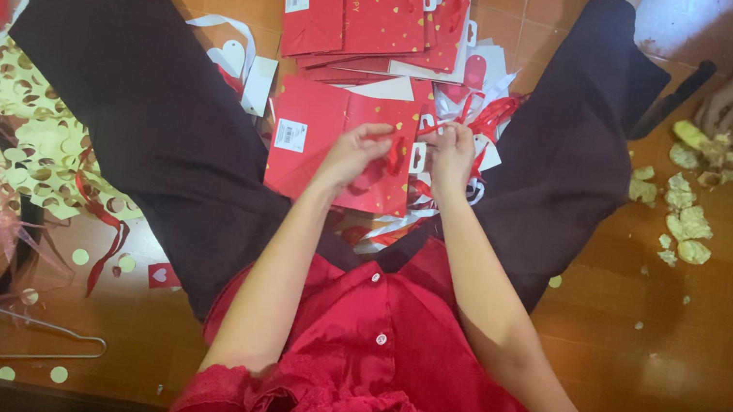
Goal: The person sits on the floor and assembles small red gift boxes by inserting a white insert, tying a red ribbon around the box, and attaching a white tag. The person repeats this process for multiple boxes, stacking the finished ones nearby.
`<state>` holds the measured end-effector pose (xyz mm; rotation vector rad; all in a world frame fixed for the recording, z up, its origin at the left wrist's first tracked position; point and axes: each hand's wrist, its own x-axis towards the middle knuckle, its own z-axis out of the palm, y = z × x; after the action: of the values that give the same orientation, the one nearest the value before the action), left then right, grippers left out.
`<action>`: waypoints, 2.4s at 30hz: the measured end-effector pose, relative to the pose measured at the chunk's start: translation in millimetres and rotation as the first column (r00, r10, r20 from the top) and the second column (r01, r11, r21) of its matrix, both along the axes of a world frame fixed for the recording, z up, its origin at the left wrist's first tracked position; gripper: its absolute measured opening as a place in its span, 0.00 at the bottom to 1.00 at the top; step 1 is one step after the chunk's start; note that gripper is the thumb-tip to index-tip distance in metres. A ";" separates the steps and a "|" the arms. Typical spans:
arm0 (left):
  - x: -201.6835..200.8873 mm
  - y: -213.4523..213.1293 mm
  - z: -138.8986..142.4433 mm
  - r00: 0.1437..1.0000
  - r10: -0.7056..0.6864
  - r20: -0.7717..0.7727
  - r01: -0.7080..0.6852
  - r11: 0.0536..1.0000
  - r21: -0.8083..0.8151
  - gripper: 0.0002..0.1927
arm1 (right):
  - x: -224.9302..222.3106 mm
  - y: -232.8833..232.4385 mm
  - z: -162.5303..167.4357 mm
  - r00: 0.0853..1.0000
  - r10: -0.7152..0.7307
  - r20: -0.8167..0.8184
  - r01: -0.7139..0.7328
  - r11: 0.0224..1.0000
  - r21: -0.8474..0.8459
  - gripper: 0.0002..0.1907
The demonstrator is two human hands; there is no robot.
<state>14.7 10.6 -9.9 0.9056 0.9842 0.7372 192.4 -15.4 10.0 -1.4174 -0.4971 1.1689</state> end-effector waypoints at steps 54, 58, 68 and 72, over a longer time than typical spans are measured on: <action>45.9 -66.0 20.2 0.760 0.250 -0.600 0.186 0.801 0.570 0.34 | 39.4 -2.7 -2.2 0.908 -0.147 -0.392 0.244 0.947 0.210 0.10; 39.8 -56.0 3.7 0.839 0.076 -0.539 0.116 0.942 0.314 0.30 | 44.0 -6.6 -5.5 0.903 -0.119 -0.413 0.241 0.936 0.257 0.08; 18.7 -40.7 9.5 0.895 0.310 -0.321 -0.091 0.832 0.548 0.24 | 1.4 -48.9 37.7 0.524 0.377 0.764 -0.627 0.778 0.047 0.09; 8.9 -41.8 49.2 0.840 0.310 -0.445 0.036 0.786 0.617 0.24 | -4.9 -42.6 48.6 0.429 0.364 0.826 -0.632 0.775 -0.013 0.10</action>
<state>23.6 -31.2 39.3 1.6831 1.3425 0.9896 187.5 -58.0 58.6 -1.5018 -1.8062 0.7566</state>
